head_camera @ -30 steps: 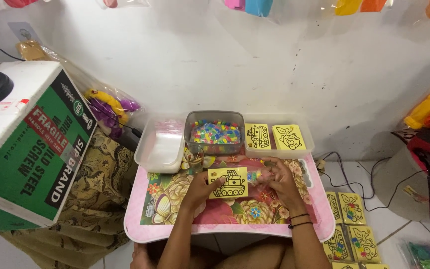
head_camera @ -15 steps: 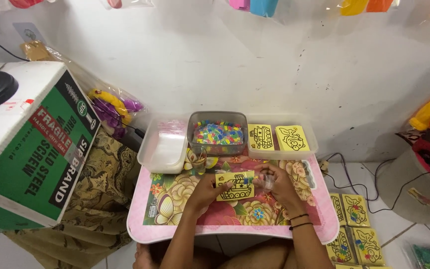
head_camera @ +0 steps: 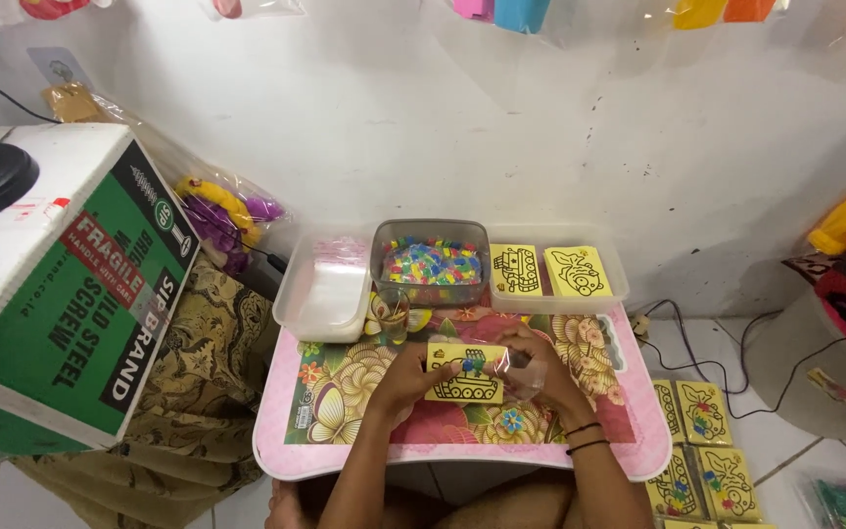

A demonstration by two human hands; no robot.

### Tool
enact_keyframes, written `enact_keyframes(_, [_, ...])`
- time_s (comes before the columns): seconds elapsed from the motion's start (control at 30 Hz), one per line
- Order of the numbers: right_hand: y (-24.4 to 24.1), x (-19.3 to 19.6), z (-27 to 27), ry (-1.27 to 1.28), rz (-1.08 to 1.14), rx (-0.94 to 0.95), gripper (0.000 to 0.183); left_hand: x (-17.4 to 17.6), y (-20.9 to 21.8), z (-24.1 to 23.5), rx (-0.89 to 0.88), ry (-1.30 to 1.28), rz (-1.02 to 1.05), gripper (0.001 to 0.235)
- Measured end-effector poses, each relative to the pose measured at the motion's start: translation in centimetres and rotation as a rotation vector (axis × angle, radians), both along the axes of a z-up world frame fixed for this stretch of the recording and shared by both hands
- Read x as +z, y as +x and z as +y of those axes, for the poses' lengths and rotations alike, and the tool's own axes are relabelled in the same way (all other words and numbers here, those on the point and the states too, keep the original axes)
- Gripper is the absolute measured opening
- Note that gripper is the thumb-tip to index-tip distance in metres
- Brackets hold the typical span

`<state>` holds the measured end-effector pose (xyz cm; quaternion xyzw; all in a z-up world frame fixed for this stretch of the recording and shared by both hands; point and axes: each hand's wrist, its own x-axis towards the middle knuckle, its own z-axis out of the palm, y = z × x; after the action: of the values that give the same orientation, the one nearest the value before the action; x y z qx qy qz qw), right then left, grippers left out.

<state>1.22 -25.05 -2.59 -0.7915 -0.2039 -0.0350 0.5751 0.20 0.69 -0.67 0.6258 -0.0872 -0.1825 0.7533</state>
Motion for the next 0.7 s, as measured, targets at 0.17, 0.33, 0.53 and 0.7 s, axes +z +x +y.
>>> enact_keyframes(0.17, [-0.5, 0.5, 0.4, -0.011, 0.074, -0.022, 0.029, 0.8, 0.1, 0.2, -0.019, 0.080, -0.056, 0.013])
enact_keyframes(0.33, [-1.7, 3.5, 0.7, 0.072, 0.133, 0.038, 0.027, 1.0, 0.2, 0.2, -0.024, 0.016, -0.043, 0.012])
enact_keyframes(0.53, [-1.3, 2.9, 0.1, -0.038, 0.193, 0.018, 0.013, 1.4, 0.1, 0.3, -0.076, -0.017, -0.087, 0.015])
enact_keyframes(0.7, [-1.8, 2.4, 0.6, -0.026, 0.275, -0.028, 0.020, 1.6, 0.1, 0.2, -0.077, 0.091, -0.131, 0.011])
